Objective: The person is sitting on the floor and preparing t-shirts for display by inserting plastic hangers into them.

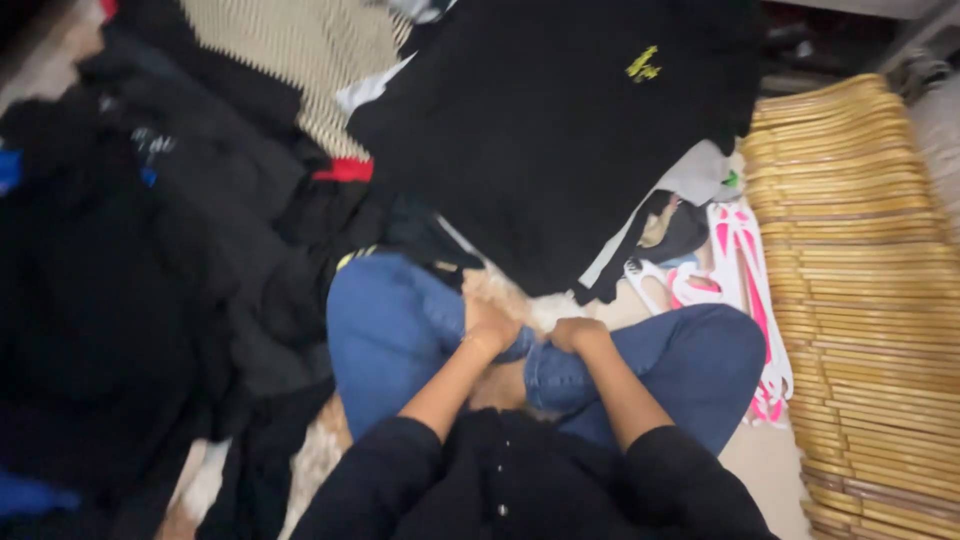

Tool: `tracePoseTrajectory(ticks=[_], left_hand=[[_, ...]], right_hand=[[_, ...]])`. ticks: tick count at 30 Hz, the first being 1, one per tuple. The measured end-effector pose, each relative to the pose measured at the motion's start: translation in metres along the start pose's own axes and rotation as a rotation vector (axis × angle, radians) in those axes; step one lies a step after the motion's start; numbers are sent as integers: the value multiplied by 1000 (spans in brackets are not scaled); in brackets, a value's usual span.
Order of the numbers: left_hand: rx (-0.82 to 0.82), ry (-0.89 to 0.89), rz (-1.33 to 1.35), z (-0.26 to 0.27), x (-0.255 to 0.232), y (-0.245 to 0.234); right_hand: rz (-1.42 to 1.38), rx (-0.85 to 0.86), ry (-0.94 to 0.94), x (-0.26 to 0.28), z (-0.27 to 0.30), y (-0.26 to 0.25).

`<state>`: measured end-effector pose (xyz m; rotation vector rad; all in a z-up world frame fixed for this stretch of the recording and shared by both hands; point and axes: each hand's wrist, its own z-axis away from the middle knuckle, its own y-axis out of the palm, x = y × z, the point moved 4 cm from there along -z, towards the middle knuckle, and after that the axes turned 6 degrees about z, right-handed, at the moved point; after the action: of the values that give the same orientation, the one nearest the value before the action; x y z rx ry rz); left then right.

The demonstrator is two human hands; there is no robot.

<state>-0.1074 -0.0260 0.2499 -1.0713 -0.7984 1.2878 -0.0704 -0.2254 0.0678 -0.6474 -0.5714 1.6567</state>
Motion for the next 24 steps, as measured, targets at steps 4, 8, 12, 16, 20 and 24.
tracePoseTrajectory(ticks=[4,8,12,16,20,24], left_hand=[[-69,14,-104,-52,-10,94],[-171,64,-169,-24,-14,62],[-251,70,-184,-51,-23,92],[-319,83,-138,-31,-21,64],[-470,95,-72,-31,-13,68],[-456,174,39,-79,-20,114]], right_hand=[[179,-46,-5,27,18,-14],[196,-32,49,43,24,-29],[258,-89,-2,51,15,-29],[271,-116,-50,40,-12,-26],[227,-139,-168,40,14,-32],[-18,-185,-234,8,-43,-5]])
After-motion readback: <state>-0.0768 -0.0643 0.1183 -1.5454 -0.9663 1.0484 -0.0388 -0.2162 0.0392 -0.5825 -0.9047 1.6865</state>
